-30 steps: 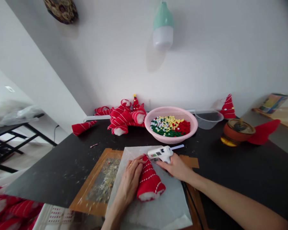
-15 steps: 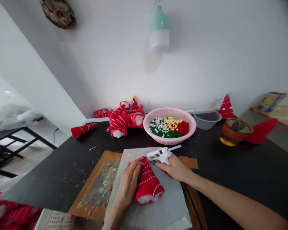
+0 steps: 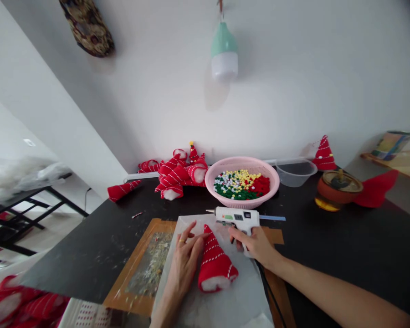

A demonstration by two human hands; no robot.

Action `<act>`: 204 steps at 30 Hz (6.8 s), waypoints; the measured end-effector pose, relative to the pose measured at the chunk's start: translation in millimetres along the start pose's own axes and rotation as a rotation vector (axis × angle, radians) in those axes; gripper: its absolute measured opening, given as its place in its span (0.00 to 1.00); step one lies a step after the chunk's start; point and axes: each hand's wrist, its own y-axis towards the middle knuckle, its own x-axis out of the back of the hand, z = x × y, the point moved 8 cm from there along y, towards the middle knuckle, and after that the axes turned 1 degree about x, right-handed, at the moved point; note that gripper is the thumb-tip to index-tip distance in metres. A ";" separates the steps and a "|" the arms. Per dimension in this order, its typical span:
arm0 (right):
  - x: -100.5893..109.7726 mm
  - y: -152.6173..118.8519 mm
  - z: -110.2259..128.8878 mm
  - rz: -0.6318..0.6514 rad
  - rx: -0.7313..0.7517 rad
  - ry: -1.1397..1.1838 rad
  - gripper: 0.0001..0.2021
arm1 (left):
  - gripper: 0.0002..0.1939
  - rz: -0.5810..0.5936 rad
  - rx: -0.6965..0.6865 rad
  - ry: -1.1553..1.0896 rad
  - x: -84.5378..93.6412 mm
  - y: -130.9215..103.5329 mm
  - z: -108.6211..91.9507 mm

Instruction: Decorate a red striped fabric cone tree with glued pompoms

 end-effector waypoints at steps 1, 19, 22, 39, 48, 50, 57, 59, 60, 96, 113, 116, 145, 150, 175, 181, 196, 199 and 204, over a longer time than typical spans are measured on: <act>3.5 -1.3 -1.4 -0.028 -0.005 0.010 0.20 | 0.19 -0.075 -0.001 0.006 8.4 -1.9 -0.7; 23.6 -7.0 8.5 -0.082 0.113 0.058 0.17 | 0.15 -0.248 0.002 0.262 37.9 -66.5 -36.4; 26.0 -7.0 7.1 -0.083 0.117 0.038 0.17 | 0.17 -0.214 -0.047 0.144 44.9 -56.1 -45.3; 12.0 -19.7 37.0 0.384 -0.034 -0.074 0.14 | 0.11 -0.345 -0.227 0.179 29.6 -84.0 -48.9; 8.9 -35.3 27.5 0.454 -0.048 -0.174 0.12 | 0.13 -0.410 -0.255 0.128 18.3 -92.1 -54.7; 10.6 -41.1 26.1 0.462 -0.045 -0.215 0.11 | 0.13 -0.436 -0.286 0.118 15.4 -95.2 -56.3; 16.4 -51.6 23.5 0.474 -0.049 -0.306 0.11 | 0.14 -0.479 -0.387 0.144 15.3 -97.6 -64.0; 17.3 -51.3 16.6 0.466 -0.076 -0.313 0.11 | 0.14 -0.473 -0.396 0.146 15.4 -97.9 -64.4; 17.5 -51.1 13.1 0.462 -0.087 -0.314 0.11 | 0.14 -0.467 -0.399 0.146 15.0 -97.9 -64.4; 12.9 -55.6 16.0 0.501 0.011 -0.362 0.12 | 0.13 -0.464 -0.410 0.148 15.5 -95.4 -64.1; 25.7 -40.6 -5.5 0.333 -0.233 -0.177 0.15 | 0.12 -0.469 -0.409 0.144 16.0 -94.4 -66.8; 22.9 -39.6 -6.2 0.351 -0.166 -0.230 0.13 | 0.12 -0.472 -0.410 0.136 16.2 -94.8 -66.4; 15.8 -44.0 9.0 0.399 0.023 -0.316 0.13 | 0.12 -0.471 -0.361 0.115 16.5 -95.0 -57.6; 22.8 -45.5 -5.4 0.374 -0.222 -0.201 0.15 | 0.11 -0.488 -0.299 0.086 17.7 -96.8 -49.9; 15.4 -41.6 -33.2 0.341 -0.175 -0.157 0.14 | 0.04 -0.530 0.096 -0.040 26.2 -95.5 -3.8; 12.7 -40.3 -22.7 0.331 -0.133 -0.181 0.11 | 0.03 -0.533 0.078 -0.052 25.5 -96.3 -2.6; 9.8 -42.5 -16.2 0.323 -0.128 -0.188 0.10 | 0.03 -0.520 0.100 -0.068 24.5 -98.3 1.1; 11.2 -43.2 -19.0 0.321 -0.133 -0.209 0.10 | 0.03 -0.526 0.098 -0.070 24.9 -98.4 1.1; 11.5 -43.8 -14.6 0.316 -0.104 -0.211 0.09 | 0.04 -0.527 0.092 -0.057 24.9 -97.7 -1.2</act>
